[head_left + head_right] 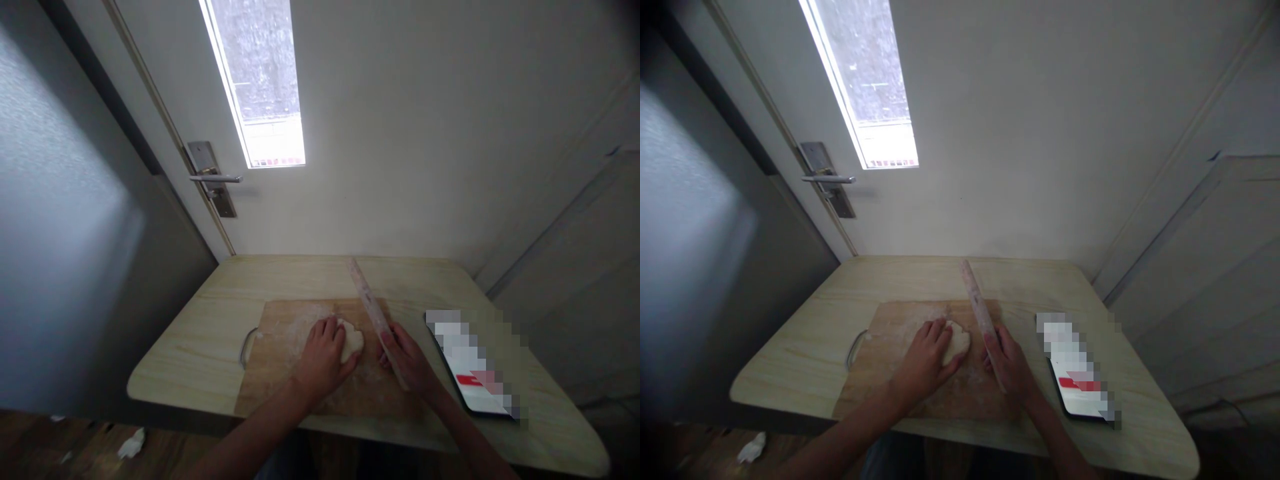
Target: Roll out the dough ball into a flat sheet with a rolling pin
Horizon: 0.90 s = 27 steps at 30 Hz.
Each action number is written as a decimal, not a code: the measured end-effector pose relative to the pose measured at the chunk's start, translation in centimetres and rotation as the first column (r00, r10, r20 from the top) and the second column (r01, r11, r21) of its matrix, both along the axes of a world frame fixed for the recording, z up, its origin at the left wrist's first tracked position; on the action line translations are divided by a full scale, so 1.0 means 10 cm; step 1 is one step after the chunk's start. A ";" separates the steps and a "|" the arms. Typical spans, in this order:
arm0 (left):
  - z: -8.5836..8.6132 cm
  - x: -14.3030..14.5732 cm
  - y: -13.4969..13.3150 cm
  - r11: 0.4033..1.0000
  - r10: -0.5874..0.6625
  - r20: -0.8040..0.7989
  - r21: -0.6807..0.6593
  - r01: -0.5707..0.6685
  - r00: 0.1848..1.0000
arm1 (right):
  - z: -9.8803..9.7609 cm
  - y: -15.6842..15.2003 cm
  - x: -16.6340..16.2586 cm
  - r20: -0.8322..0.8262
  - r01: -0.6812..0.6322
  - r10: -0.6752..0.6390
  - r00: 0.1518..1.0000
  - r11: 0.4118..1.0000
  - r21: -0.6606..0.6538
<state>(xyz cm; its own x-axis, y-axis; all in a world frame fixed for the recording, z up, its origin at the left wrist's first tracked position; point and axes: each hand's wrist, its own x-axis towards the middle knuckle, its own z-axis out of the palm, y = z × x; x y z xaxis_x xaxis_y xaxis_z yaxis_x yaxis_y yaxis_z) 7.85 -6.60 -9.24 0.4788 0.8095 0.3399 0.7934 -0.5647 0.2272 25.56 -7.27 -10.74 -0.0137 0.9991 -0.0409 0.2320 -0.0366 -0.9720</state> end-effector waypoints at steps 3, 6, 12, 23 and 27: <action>0.00 0.08 0.01 0.998 0.054 -0.024 0.020 -0.054 0.998 | -0.01 0.01 -0.01 -0.001 0.008 -0.008 1.000 1.000 -0.014; -0.01 0.13 0.02 0.990 0.135 -0.025 0.043 -0.134 0.991 | -0.02 0.00 -0.02 0.005 0.024 -0.024 1.000 1.000 -0.004; -0.01 0.09 0.05 0.996 0.064 -0.013 0.067 -0.063 0.998 | 0.00 -0.03 -0.03 0.028 0.008 -0.009 1.000 1.000 0.023; -0.03 -0.15 0.10 0.999 0.022 0.156 0.022 -0.025 0.988 | 0.11 0.02 0.03 0.196 -0.099 0.090 0.977 0.994 0.037; 0.28 -0.45 0.26 0.985 0.110 0.204 0.105 -0.134 0.973 | 0.33 0.02 0.07 0.570 -0.246 0.111 0.814 0.955 0.166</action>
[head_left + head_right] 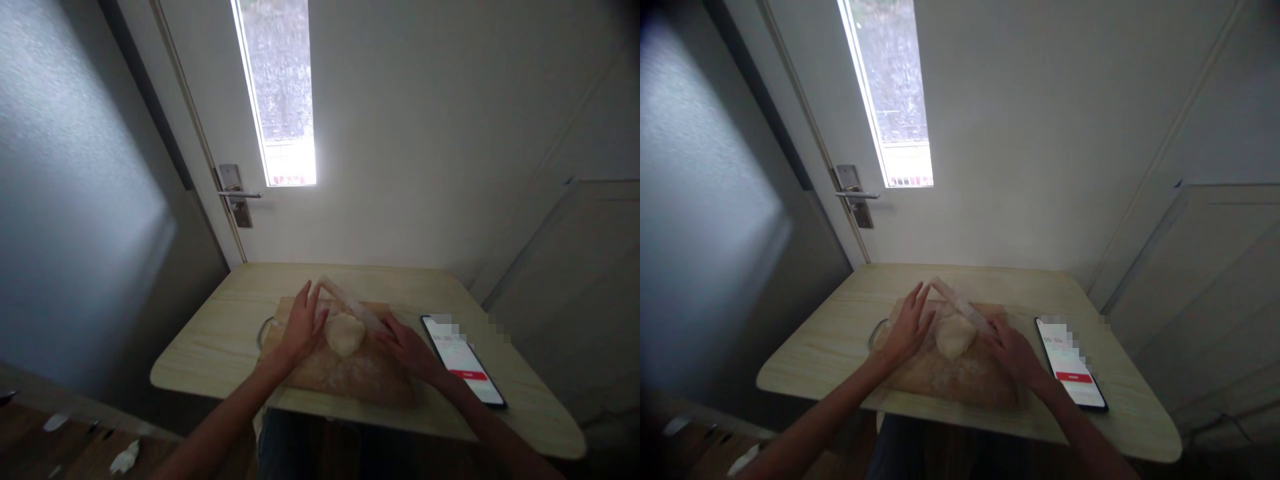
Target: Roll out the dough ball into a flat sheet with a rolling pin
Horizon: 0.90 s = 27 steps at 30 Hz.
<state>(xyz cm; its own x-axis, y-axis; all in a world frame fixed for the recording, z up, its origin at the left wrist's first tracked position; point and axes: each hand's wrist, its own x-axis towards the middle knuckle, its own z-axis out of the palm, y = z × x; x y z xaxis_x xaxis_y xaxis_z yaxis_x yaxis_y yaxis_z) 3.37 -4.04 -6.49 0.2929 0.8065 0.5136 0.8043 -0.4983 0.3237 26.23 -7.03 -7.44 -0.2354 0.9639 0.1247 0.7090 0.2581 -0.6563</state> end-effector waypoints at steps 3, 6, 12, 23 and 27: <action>0.22 -0.14 0.14 0.999 -0.038 -0.144 0.029 0.043 0.989 | 0.13 0.03 -0.05 0.301 -0.105 0.073 0.951 0.990 0.092; 0.29 -0.16 0.20 0.991 -0.129 -0.327 -0.073 0.111 0.936 | 0.18 0.07 -0.12 0.468 -0.227 0.151 0.871 0.968 0.110; 0.13 -0.11 0.07 0.973 -0.153 -0.468 -0.226 0.049 0.870 | 0.14 0.06 -0.19 0.573 -0.169 0.053 0.818 0.974 0.152; 0.08 -0.08 0.03 0.915 -0.108 -0.521 -0.385 -0.120 0.847 | 0.01 0.07 -0.29 0.661 -0.039 -0.085 0.746 0.985 0.170; 0.09 -0.06 0.13 0.875 -0.132 -0.547 -0.456 -0.163 0.827 | 0.09 0.17 -0.31 0.681 -0.015 -0.025 0.732 0.999 0.053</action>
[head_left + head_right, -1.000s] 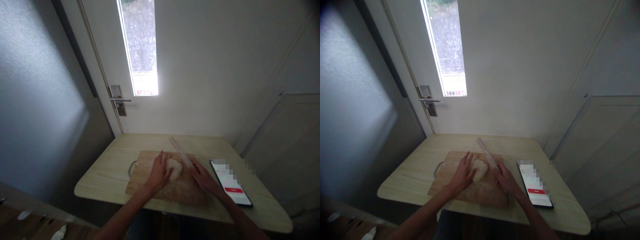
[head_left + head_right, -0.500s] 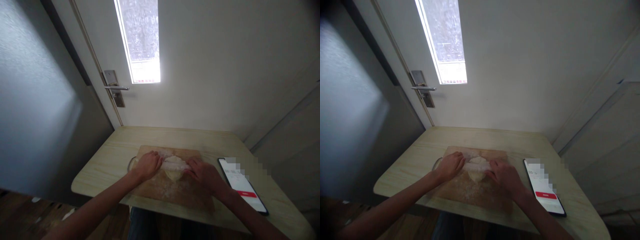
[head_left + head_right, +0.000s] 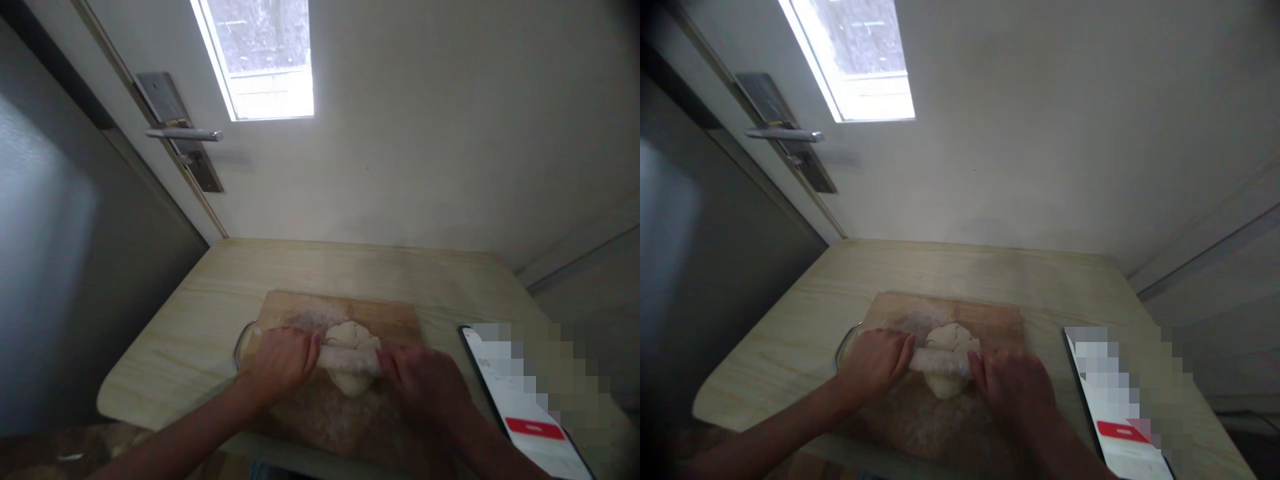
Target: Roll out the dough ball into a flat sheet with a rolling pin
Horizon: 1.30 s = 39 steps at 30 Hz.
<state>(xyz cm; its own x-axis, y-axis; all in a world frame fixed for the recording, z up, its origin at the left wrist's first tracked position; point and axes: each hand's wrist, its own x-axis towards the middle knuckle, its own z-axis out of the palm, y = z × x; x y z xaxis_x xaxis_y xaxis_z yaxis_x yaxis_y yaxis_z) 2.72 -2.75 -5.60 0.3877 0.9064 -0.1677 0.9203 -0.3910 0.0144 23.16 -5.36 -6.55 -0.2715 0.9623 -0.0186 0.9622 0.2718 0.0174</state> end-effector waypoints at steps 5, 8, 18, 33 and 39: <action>-0.04 0.00 0.09 1.000 -0.008 -0.017 0.015 0.008 1.000 | 0.05 0.15 0.03 0.019 -0.073 0.075 0.997 0.995 -0.061; -0.06 0.00 0.07 0.999 -0.003 -0.016 0.037 0.004 1.000 | 0.03 0.14 0.04 0.010 -0.089 0.089 0.996 0.995 -0.056; -0.02 -0.01 -0.02 1.000 0.001 0.017 -0.009 -0.001 1.000 | -0.09 -0.03 0.03 -0.045 0.023 -0.023 0.999 1.000 0.002; 0.10 0.03 0.19 1.000 -0.013 0.012 -0.005 0.013 1.000 | 0.10 0.10 0.08 -0.004 -0.124 0.124 0.992 0.987 -0.098; 0.13 0.08 0.25 0.997 -0.009 0.021 0.079 0.007 1.000 | 0.21 0.21 0.12 -0.107 -0.031 0.023 0.994 0.997 -0.069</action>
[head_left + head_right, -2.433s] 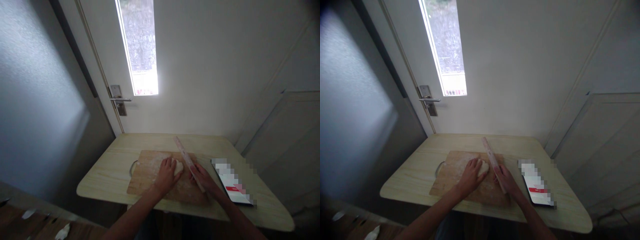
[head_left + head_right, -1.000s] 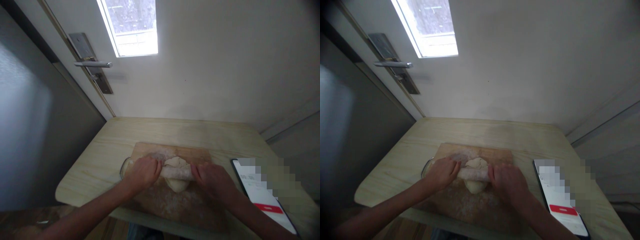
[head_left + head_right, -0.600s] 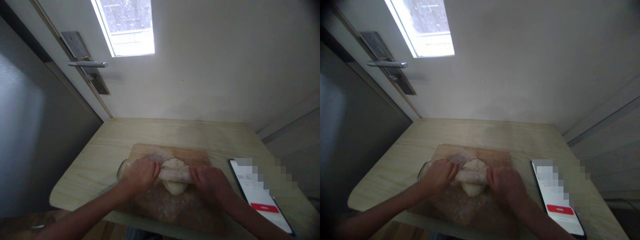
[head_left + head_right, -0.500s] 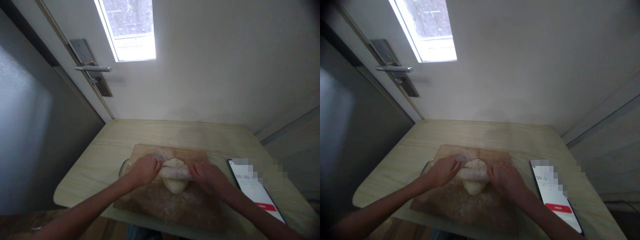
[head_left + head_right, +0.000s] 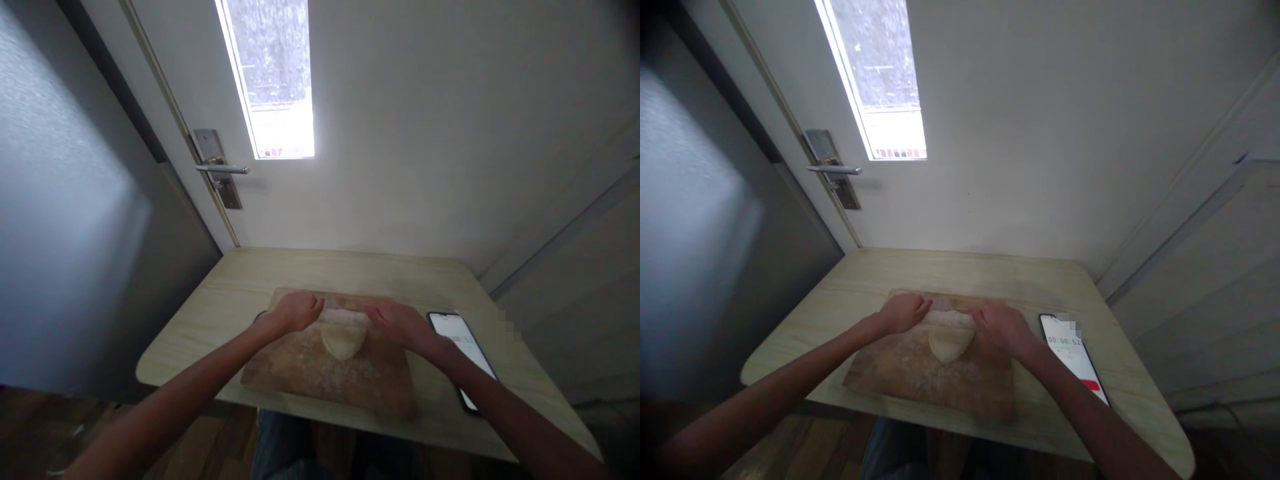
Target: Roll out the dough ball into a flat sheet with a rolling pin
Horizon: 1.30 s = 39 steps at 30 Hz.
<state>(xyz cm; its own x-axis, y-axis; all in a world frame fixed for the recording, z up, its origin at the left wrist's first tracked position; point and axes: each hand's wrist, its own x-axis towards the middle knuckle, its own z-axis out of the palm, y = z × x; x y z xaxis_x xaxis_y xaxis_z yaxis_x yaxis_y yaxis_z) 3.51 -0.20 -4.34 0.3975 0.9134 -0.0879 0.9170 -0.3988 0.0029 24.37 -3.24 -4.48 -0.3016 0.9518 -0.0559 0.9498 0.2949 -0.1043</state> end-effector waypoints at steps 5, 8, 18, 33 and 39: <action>-0.13 -0.01 -0.21 0.993 -0.022 -0.004 0.114 0.022 1.000 | -0.20 -0.16 -0.02 0.001 0.042 -0.043 0.999 0.986 0.162; -0.17 -0.04 -0.34 0.988 -0.072 0.047 0.138 0.065 0.996 | -0.33 -0.28 -0.01 -0.004 0.037 -0.038 0.999 0.956 0.289; -0.13 0.00 -0.21 0.999 0.015 0.020 -0.029 -0.014 1.000 | -0.35 -0.17 0.00 0.043 0.047 -0.054 0.998 0.987 0.154; -0.09 0.03 0.05 0.990 0.055 0.046 -0.133 -0.049 0.997 | -0.16 0.11 -0.02 0.025 0.046 -0.047 0.999 0.998 0.031; -0.22 -0.04 -0.42 0.976 0.001 0.070 0.217 -0.016 0.998 | -0.34 -0.31 -0.05 -0.001 0.051 -0.055 0.998 0.929 0.367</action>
